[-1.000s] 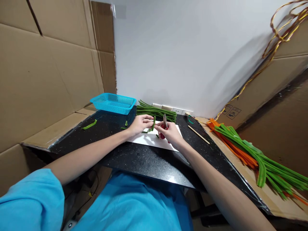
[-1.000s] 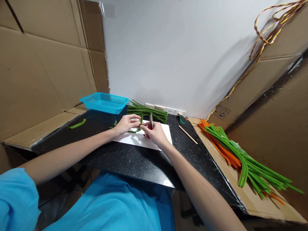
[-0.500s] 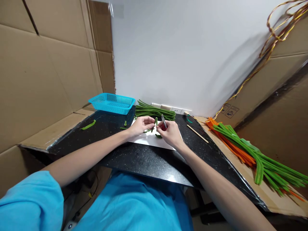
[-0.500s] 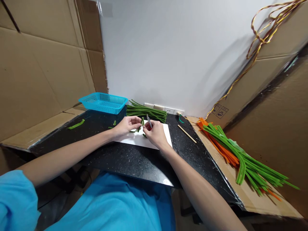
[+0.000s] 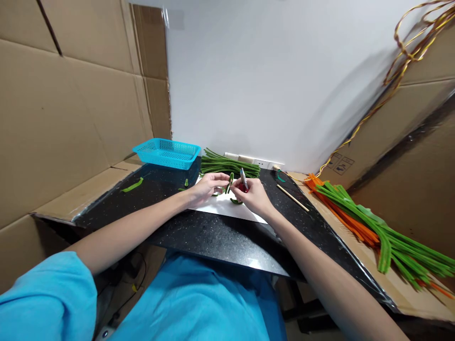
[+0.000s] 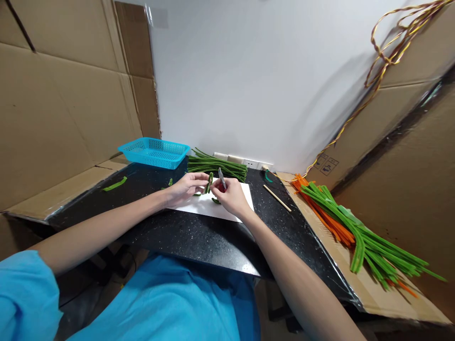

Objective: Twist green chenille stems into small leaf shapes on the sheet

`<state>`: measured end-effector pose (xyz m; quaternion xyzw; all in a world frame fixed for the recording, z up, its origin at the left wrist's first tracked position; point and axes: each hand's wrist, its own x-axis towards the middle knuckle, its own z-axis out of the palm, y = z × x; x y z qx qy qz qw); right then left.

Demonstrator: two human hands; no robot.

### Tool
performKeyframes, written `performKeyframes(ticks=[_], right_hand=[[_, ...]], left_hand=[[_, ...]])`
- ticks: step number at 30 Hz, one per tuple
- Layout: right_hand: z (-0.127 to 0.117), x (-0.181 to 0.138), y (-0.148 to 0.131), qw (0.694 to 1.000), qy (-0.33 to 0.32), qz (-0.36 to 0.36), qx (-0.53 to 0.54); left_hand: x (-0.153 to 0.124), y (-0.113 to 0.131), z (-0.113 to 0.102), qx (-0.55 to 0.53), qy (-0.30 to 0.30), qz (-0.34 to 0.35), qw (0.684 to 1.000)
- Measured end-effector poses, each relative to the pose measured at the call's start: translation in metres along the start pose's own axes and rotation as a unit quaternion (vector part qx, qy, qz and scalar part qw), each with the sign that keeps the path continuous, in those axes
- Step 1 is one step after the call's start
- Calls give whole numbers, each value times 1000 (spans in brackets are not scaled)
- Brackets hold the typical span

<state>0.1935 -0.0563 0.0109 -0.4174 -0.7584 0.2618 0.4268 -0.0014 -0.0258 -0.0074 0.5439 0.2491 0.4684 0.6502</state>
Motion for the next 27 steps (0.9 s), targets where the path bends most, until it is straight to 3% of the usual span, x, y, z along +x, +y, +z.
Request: performKeyframes(ticks=[3, 8, 14, 18, 27], right_hand=[[-1, 0, 1, 999, -18, 4, 33], [-2, 0, 1, 998, 5, 0, 55], [-3, 1, -1, 995, 17, 30, 94], [-6, 1, -3, 991, 18, 46, 127], [-20, -3, -22, 979, -135, 50, 143]], left_hand=[[-2, 4, 3, 6, 3, 3, 1000], [-6, 5, 8, 27, -44, 6, 999], [-5, 0, 8, 91, -30, 27, 995], [-5, -2, 8, 67, -37, 29, 997], [-6, 10, 6, -71, -21, 47, 996]])
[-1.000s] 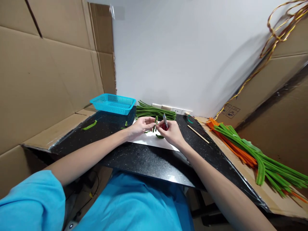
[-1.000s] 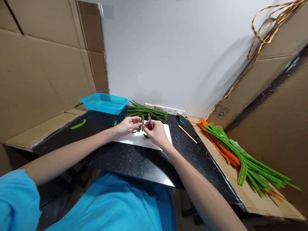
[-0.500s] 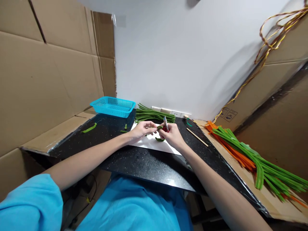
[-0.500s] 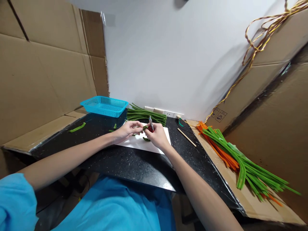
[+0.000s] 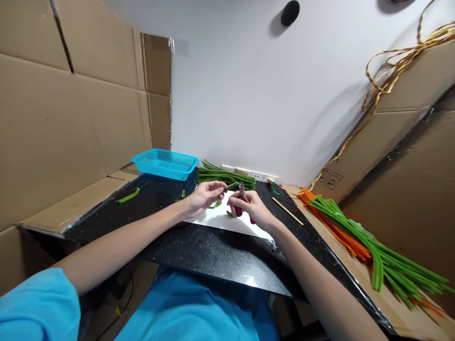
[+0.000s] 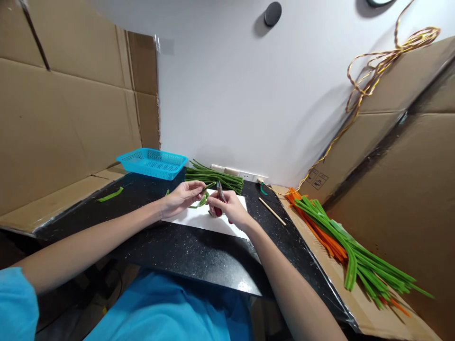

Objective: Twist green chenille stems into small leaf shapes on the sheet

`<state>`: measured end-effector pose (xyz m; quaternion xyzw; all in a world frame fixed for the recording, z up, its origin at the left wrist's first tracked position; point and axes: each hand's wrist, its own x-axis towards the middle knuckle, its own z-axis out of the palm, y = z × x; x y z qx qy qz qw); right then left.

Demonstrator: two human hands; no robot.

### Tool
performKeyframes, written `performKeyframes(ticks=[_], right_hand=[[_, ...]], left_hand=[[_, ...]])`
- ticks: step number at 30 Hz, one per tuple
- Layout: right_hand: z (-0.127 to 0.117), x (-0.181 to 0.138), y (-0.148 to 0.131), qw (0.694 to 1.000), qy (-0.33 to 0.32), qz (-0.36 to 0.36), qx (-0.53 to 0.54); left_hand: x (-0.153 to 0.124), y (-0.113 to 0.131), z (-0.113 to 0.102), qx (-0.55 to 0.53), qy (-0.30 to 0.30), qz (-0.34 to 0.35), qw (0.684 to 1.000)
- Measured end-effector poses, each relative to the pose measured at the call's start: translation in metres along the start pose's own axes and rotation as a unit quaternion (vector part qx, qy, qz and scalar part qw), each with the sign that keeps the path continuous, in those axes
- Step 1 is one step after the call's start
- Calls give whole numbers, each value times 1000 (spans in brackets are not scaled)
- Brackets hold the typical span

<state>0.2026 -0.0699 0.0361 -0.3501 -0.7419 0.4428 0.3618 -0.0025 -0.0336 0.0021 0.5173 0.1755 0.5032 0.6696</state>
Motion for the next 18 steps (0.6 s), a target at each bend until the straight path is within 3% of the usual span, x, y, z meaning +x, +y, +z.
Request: performKeyframes(ticks=[6, 18], right_hand=[[-4, -1, 1, 997, -73, 9, -4], [-8, -2, 1, 996, -85, 10, -23]], left_hand=[[-1, 0, 1, 9, -6, 7, 1000], [-2, 6, 5, 30, 7, 9, 999]])
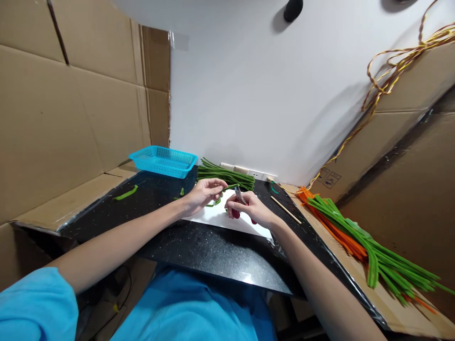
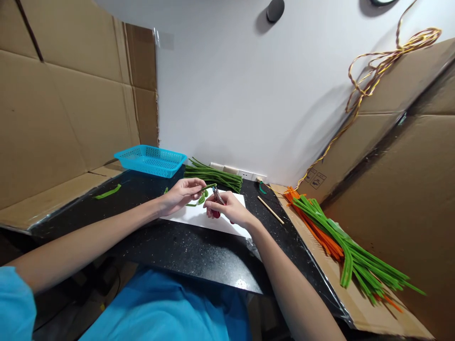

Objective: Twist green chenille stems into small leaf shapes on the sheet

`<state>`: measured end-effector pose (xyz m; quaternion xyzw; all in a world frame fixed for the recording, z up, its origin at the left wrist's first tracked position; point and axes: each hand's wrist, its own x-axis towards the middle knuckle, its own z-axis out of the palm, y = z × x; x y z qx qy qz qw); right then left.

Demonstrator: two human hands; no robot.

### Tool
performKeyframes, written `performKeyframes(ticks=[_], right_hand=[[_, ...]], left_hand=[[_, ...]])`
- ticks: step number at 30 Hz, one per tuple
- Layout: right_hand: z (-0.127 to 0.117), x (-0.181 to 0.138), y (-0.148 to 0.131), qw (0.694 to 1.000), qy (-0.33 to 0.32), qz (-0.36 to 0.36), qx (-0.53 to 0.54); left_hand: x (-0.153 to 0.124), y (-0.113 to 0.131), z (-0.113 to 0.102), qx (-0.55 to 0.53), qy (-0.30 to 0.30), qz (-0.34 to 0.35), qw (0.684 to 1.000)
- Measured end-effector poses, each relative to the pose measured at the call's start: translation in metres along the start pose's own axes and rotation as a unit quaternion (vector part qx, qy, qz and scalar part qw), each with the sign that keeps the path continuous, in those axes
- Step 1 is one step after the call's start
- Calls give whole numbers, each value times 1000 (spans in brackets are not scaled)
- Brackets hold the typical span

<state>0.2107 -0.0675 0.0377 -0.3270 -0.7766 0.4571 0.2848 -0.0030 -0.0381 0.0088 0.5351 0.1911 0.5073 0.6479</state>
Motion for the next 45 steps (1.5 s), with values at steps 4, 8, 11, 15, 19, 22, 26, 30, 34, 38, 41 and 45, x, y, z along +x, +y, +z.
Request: performKeyframes(ticks=[4, 8, 11, 15, 19, 22, 26, 30, 34, 38, 41, 45], right_hand=[[-1, 0, 2, 1000, -4, 0, 6], [-2, 0, 3, 1000, 6, -4, 4], [-3, 1, 5, 1000, 7, -6, 0], [-5, 1, 8, 1000, 1, -4, -1], [-5, 1, 8, 1000, 2, -7, -8], [-5, 2, 6, 1000, 4, 2, -17], [-5, 2, 6, 999, 10, 10, -33], [-6, 3, 13, 998, 25, -6, -62], [-6, 6, 22, 984, 97, -43, -144], [-6, 4, 22, 960, 144, -91, -224], [-6, 2, 19, 950, 151, -108, -249], [-6, 1, 17, 950, 138, -106, -258]], left_hand=[[0, -1, 0, -11, 3, 5, 1000], [0, -1, -1, -4, 8, 3, 1000], [1, 0, -1, 5, 10, 4, 1000], [2, 1, -2, 15, 18, 6, 1000], [2, 0, -3, 104, 18, 32, 994], [3, 0, -4, 175, 27, 64, 982], [4, 0, -6, 208, 35, 77, 974], [4, -1, -6, 219, 39, 92, 971], [4, -1, -5, 226, 48, 122, 965], [5, 1, -4, 212, 46, 143, 966], [2, 3, -3, 213, 38, 142, 966], [-7, 6, -1, 299, 33, 176, 937]])
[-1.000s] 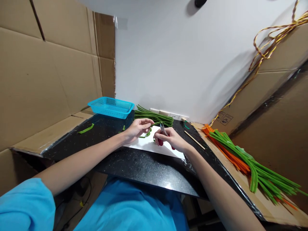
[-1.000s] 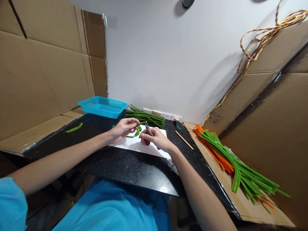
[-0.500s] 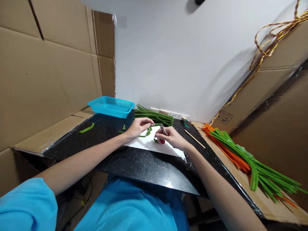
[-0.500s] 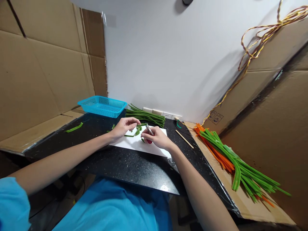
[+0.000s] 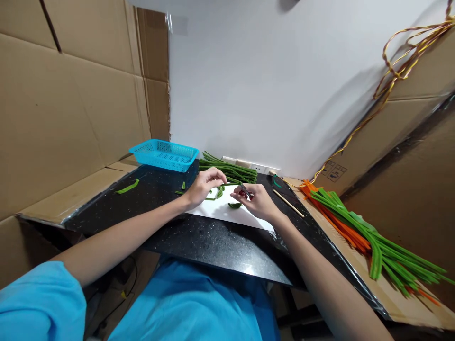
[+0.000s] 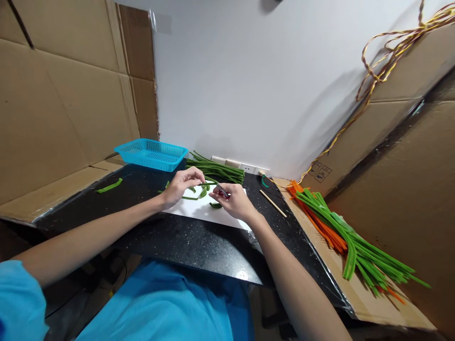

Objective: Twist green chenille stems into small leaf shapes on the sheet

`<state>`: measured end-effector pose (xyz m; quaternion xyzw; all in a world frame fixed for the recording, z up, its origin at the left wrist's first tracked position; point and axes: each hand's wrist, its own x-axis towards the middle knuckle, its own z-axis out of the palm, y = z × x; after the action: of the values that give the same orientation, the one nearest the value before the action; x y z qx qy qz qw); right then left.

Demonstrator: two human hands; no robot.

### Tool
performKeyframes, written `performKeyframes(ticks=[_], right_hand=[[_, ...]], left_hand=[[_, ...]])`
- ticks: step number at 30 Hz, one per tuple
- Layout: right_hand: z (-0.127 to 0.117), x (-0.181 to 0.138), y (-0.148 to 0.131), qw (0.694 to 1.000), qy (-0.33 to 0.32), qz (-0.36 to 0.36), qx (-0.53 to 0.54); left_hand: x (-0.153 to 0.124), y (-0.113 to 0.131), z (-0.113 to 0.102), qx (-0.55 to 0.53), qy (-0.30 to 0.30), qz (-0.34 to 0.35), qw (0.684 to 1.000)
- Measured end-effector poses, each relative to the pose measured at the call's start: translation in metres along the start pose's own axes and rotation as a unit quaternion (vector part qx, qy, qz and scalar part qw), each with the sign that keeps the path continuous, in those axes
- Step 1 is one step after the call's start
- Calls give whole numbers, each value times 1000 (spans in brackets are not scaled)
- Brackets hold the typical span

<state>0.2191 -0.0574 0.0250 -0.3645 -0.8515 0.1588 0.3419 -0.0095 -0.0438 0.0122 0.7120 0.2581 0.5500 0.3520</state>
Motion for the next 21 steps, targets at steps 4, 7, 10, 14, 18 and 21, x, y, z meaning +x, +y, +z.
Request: performKeyframes(ticks=[4, 7, 10, 14, 18, 21], right_hand=[[3, 1, 2, 999, -46, -5, -14], [7, 1, 4, 998, -60, -20, -31], [8, 1, 7, 997, -62, -28, -40], [9, 1, 9, 996, -65, -36, -43], [9, 1, 7, 996, -69, -37, -34], [9, 1, 6, 997, -68, -34, -30]], left_hand=[[-7, 4, -1, 133, 22, 120, 984], [-8, 3, 3, 158, -34, 178, 971], [-7, -4, 7, 131, -94, 150, 975], [-6, -13, 5, 151, -121, 185, 964], [-4, -13, -1, 192, -107, 223, 950], [-4, -11, 0, 144, -90, 184, 968]])
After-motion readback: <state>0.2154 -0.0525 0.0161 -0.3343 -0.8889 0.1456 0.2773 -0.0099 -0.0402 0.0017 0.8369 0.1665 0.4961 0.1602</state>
